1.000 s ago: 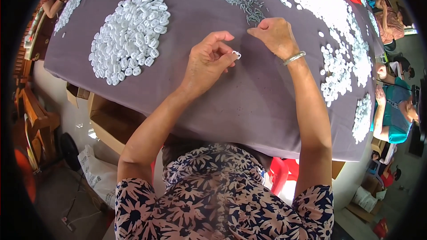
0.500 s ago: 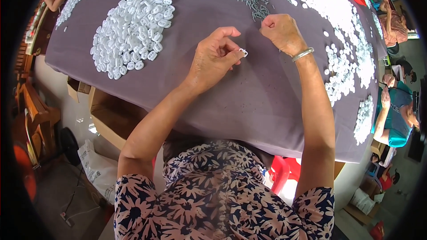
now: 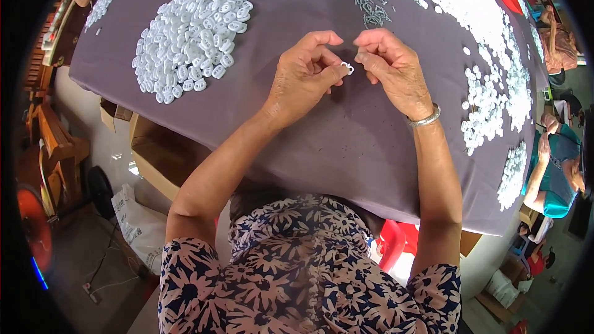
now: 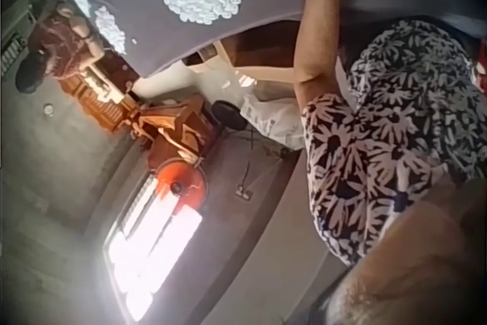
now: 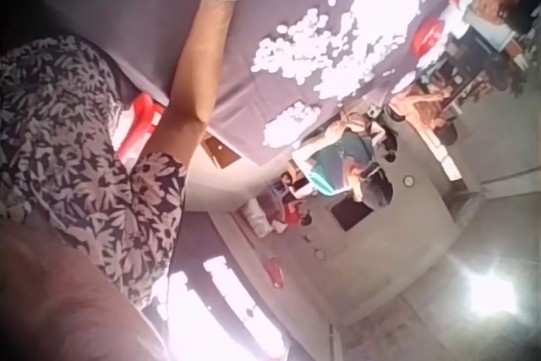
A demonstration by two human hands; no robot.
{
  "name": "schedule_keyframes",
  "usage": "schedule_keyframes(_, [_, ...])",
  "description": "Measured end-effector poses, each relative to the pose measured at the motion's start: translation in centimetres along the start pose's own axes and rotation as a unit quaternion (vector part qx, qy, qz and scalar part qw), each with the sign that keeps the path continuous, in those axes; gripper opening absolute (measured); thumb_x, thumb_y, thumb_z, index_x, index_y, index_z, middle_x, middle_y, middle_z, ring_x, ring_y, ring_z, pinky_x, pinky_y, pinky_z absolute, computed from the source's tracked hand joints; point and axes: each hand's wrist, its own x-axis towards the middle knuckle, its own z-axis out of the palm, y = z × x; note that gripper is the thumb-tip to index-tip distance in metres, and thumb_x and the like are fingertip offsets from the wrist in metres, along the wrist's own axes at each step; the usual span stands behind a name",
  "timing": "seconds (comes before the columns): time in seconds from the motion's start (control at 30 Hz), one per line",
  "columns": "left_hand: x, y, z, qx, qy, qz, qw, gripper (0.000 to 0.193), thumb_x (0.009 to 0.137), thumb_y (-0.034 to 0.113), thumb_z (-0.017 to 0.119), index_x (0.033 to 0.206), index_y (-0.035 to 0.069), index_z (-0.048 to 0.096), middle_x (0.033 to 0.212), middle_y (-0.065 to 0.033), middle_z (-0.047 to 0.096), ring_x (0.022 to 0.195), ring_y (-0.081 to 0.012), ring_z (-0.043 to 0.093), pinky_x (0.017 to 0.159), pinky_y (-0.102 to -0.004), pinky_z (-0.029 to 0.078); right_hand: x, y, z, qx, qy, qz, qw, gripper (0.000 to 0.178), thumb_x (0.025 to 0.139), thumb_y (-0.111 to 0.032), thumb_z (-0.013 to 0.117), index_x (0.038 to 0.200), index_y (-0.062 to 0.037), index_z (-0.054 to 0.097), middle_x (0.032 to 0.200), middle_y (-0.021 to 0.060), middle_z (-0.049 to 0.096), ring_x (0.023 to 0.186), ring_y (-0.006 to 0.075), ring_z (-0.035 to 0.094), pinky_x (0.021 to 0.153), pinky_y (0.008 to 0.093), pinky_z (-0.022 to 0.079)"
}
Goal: The person assembles small roller components by hand, repeatedly picking up plastic pieces and metal pins from the table and inserting the pins into the plastic parts.
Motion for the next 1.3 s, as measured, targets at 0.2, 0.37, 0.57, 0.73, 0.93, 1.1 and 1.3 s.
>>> schedule_keyframes(0.2, [0.0, 0.1, -0.2, -0.008, 0.010, 0.004, 1.000, 0.038, 0.083, 0.002, 0.067, 0.117, 0.002, 0.050, 0.077, -0.0007, 0.061, 0.066, -0.0063, 0.058, 0.055, -0.0209, 0.047, -0.5, 0.1, 0.8, 0.074, 0.001, 0.025, 0.997, 0.007, 0.091, -0.009, 0.060, 0.093, -0.0031, 0.064, 0.080, -0.0013, 0.058, 0.062, 0.0057, 0.047, 0.056, 0.0196, 0.039])
schedule_keyframes(0.37, [-0.1, 0.0, -0.1, -0.012, 0.014, 0.005, 1.000, 0.038, 0.082, 0.001, 0.067, 0.117, 0.002, 0.050, 0.076, -0.0012, 0.061, 0.065, -0.0061, 0.057, 0.055, -0.0209, 0.047, -0.6, 0.0, 1.4, 0.098, 0.003, 0.038, 0.994, 0.007, 0.090, -0.009, 0.061, 0.092, -0.0031, 0.064, 0.077, -0.0014, 0.057, 0.062, 0.0065, 0.048, 0.056, 0.0207, 0.040])
schedule_keyframes(0.57, [-0.1, 0.0, -0.1, -0.015, 0.011, 0.004, 1.000, 0.039, 0.082, 0.000, 0.067, 0.117, 0.002, 0.050, 0.076, -0.0016, 0.061, 0.064, -0.0055, 0.056, 0.055, -0.0206, 0.046, -0.7, 0.0, 1.3, 0.079, 0.003, 0.050, 0.996, 0.009, 0.090, -0.011, 0.061, 0.093, -0.0024, 0.065, 0.073, -0.0015, 0.055, 0.063, 0.0063, 0.048, 0.055, 0.0208, 0.040])
schedule_keyframes(0.73, [-0.1, -0.2, 0.0, -0.013, 0.007, 0.015, 1.000, 0.038, 0.082, -0.001, 0.066, 0.117, 0.002, 0.050, 0.076, -0.0017, 0.061, 0.063, -0.0056, 0.055, 0.055, -0.0202, 0.046, -0.6, -0.1, 1.4, 0.095, 0.010, 0.061, 0.993, 0.010, 0.091, -0.010, 0.061, 0.093, -0.0019, 0.065, 0.074, -0.0020, 0.055, 0.064, 0.0058, 0.049, 0.056, 0.0206, 0.041])
schedule_keyframes(0.93, [-0.2, -0.2, -0.2, -0.007, 0.012, 0.016, 1.000, 0.039, 0.082, -0.001, 0.066, 0.117, 0.002, 0.049, 0.075, -0.0018, 0.061, 0.063, -0.0054, 0.055, 0.055, -0.0200, 0.046, -0.6, 0.1, 1.7, 0.082, 0.006, 0.045, 0.996, 0.009, 0.091, -0.010, 0.061, 0.093, -0.0018, 0.065, 0.076, -0.0021, 0.056, 0.065, 0.0056, 0.049, 0.056, 0.0204, 0.041])
schedule_keyframes(1.1, [-0.4, -0.3, -0.2, 0.012, 0.028, 0.027, 0.999, 0.039, 0.082, -0.002, 0.065, 0.117, 0.002, 0.049, 0.076, -0.0020, 0.061, 0.064, -0.0056, 0.056, 0.055, -0.0200, 0.047, -0.7, -0.1, 2.2, 0.058, 0.010, 0.025, 0.998, 0.009, 0.091, -0.010, 0.060, 0.091, -0.0021, 0.064, 0.075, -0.0024, 0.056, 0.063, 0.0052, 0.049, 0.056, 0.0199, 0.041])
schedule_keyframes(1.3, [-0.1, -1.1, 0.5, -0.003, 0.049, 0.055, 0.997, 0.040, 0.083, -0.002, 0.064, 0.119, 0.002, 0.048, 0.078, -0.0020, 0.061, 0.065, -0.0065, 0.056, 0.055, -0.0200, 0.046, -0.9, 0.5, 3.2, -0.002, 0.082, -0.001, 0.997, 0.007, 0.090, -0.008, 0.059, 0.089, -0.0031, 0.064, 0.073, -0.0024, 0.058, 0.062, 0.0029, 0.049, 0.054, 0.0188, 0.041])
